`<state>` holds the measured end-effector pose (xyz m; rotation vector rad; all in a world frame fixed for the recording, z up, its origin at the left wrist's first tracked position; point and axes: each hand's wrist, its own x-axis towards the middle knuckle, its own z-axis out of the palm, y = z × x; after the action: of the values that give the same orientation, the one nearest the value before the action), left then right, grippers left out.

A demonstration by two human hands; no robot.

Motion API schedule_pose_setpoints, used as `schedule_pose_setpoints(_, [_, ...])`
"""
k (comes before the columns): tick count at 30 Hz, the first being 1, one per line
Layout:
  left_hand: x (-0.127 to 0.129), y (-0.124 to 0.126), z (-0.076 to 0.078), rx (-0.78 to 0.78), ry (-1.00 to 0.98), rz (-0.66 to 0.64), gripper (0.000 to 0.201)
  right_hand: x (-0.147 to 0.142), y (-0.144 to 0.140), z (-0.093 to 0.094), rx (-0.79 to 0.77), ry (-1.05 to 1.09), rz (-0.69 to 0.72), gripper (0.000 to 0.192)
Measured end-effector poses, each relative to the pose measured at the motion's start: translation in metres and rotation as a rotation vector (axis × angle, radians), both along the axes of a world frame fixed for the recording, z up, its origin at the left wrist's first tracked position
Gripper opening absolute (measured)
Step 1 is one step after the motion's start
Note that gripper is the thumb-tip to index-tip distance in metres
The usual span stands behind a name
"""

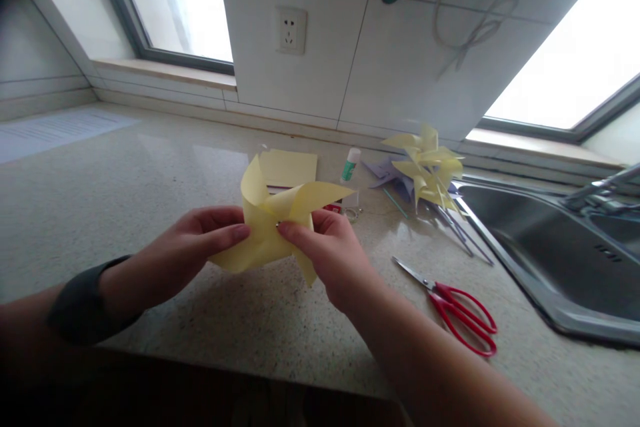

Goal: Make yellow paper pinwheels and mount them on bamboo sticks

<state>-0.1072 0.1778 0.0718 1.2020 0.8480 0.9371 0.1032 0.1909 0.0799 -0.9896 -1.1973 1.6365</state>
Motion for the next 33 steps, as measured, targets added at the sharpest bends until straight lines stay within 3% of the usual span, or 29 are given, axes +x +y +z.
schedule_pose_setpoints(8, [0.007, -0.009, 0.011, 0.002, 0.120, 0.019, 0.033, -0.007, -0.005, -0.002, 0.060, -0.059, 0.044, 0.026])
schedule_pose_setpoints(19, [0.005, -0.010, 0.005, -0.066, 0.058, 0.003, 0.031, -0.007, -0.009, 0.001, 0.072, -0.105, 0.117, 0.029])
schedule_pose_setpoints(24, [0.006, -0.012, 0.009, -0.089, 0.015, 0.004, 0.030, -0.003, -0.006, -0.005, 0.034, -0.032, 0.079, 0.028])
schedule_pose_setpoints(29, [0.006, -0.012, 0.010, -0.084, 0.060, 0.014, 0.033, 0.002, -0.001, -0.010, 0.110, -0.077, 0.006, 0.028])
schedule_pose_setpoints(33, [0.006, -0.012, 0.011, -0.033, 0.086, 0.037, 0.032, -0.001, -0.006, -0.002, 0.119, -0.081, 0.065, 0.025])
